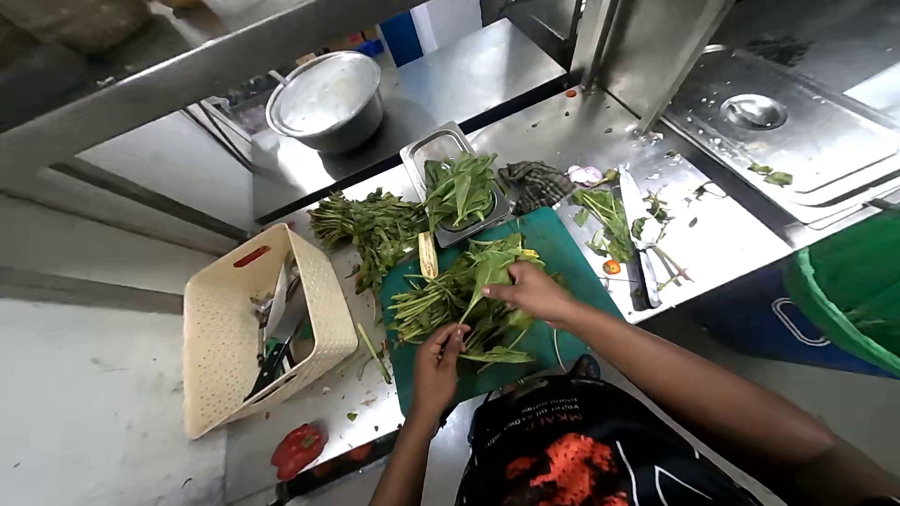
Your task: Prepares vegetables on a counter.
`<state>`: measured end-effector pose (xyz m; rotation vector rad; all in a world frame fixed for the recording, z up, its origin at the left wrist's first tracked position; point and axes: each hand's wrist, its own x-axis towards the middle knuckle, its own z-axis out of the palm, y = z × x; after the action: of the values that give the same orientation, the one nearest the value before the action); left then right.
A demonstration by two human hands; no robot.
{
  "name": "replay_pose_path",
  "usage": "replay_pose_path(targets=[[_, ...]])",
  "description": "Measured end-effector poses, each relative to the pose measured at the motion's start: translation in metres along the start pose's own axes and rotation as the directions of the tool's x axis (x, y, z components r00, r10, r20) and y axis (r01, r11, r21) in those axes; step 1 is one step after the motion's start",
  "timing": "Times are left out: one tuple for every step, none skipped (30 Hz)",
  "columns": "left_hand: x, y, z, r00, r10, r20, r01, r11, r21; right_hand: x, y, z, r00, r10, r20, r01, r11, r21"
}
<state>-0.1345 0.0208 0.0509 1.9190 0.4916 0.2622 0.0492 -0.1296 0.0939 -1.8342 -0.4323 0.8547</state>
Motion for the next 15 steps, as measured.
replay_pose_path(targets=[[0.001,0.0,0.0,1.0,-0.015,-0.019,0.015,1.0,0.013,-0.003,-0.002,-0.002,0.995,-0.051,-0.091,0.043,0.995,-0.093],[0.003,0.001,0.0,0.999,-0.029,-0.034,0.029,0.999,0.018,-0.006,-0.004,-0.005,0.975,-0.149,-0.167,0.114,0.972,-0.204],[0.005,0.001,0.0,0.998,-0.039,-0.042,0.04,0.999,0.022,-0.007,-0.006,-0.006,0.934,-0.28,-0.222,0.202,0.926,-0.32],[0.006,0.001,0.0,0.998,-0.044,-0.043,0.045,0.999,0.021,-0.009,-0.007,-0.005,0.875,-0.431,-0.22,0.311,0.849,-0.427],[0.006,0.001,0.0,0.998,-0.044,-0.035,0.045,0.999,0.021,-0.012,-0.01,-0.002,0.818,-0.56,-0.132,0.427,0.745,-0.513],[0.006,0.001,0.0,0.999,-0.039,-0.028,0.04,0.999,0.025,-0.013,-0.012,0.003,0.772,-0.635,0.026,0.528,0.619,-0.581],[0.006,0.001,0.0,0.999,-0.025,-0.021,0.025,0.999,0.029,-0.013,-0.014,0.009,0.736,-0.641,0.219,0.603,0.472,-0.643],[0.006,0.002,0.0,1.0,-0.005,-0.016,0.005,0.999,0.032,-0.01,-0.015,0.015,0.705,-0.592,0.391,0.655,0.333,-0.678],[0.007,0.001,0.0,1.0,0.017,-0.015,-0.017,0.999,0.036,-0.006,-0.015,0.022,0.677,-0.529,0.511,0.695,0.23,-0.682],[0.008,0.001,-0.002,0.999,0.036,-0.012,-0.036,0.998,0.041,-0.002,-0.014,0.027,0.662,-0.461,0.59,0.722,0.183,-0.667],[0.008,0.0,-0.004,0.998,0.055,-0.009,-0.054,0.997,0.047,0.001,-0.013,0.031,0.651,-0.419,0.633,0.738,0.154,-0.657],[0.009,-0.001,-0.006,0.997,0.071,-0.006,-0.071,0.996,0.052,0.003,-0.013,0.033,0.644,-0.401,0.652,0.745,0.133,-0.654],[0.008,-0.003,-0.007,0.996,0.086,-0.001,-0.086,0.995,0.057,0.003,-0.011,0.036,0.64,-0.413,0.648,0.745,0.129,-0.654],[0.007,-0.004,-0.007,0.994,0.107,0.003,-0.107,0.992,0.068,0.002,-0.008,0.038,0.648,-0.435,0.625,0.74,0.164,-0.653],[0.005,-0.004,-0.007,0.991,0.134,0.005,-0.134,0.986,0.094,0.0,-0.005,0.04,0.678,-0.445,0.585,0.722,0.253,-0.645]])
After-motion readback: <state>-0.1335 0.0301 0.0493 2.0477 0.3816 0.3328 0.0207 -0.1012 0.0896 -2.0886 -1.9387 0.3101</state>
